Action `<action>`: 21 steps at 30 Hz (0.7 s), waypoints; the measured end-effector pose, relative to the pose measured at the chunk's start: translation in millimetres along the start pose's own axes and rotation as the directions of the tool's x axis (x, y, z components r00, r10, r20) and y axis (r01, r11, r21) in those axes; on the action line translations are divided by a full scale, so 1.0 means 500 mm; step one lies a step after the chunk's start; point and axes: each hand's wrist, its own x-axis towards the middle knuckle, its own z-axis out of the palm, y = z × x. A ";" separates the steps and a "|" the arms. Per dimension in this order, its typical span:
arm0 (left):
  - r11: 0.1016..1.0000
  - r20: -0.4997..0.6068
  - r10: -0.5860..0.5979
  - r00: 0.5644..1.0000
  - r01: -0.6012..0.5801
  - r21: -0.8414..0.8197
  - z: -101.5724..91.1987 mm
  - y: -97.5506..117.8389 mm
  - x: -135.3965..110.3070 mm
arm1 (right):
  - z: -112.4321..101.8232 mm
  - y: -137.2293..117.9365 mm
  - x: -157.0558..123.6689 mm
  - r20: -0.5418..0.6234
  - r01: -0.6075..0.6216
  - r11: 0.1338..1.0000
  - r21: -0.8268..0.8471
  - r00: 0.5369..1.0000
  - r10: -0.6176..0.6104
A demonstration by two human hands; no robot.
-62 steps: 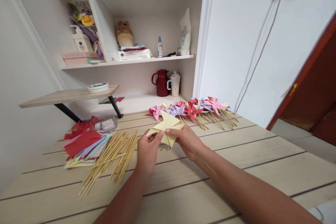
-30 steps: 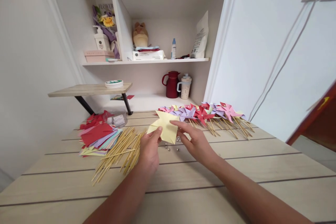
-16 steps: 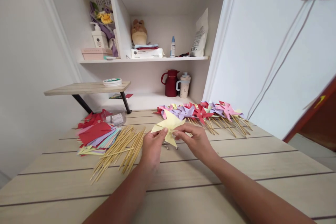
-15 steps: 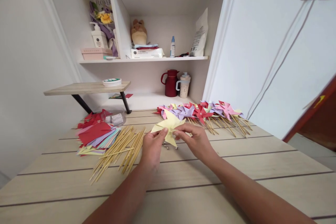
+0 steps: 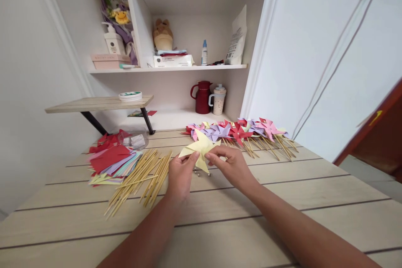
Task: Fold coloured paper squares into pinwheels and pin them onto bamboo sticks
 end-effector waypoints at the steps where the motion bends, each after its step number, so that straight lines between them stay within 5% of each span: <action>1: 1.000 0.005 -0.004 1.000 0.004 0.000 0.001 -0.001 -0.001 | 0.000 0.000 0.001 -0.004 -0.004 1.000 -0.019 1.000 0.004; 21: 0.999 -0.023 -0.001 1.000 0.002 0.041 0.007 -0.007 -0.004 | -0.004 0.010 0.005 0.019 0.047 0.993 -0.109 0.999 -0.045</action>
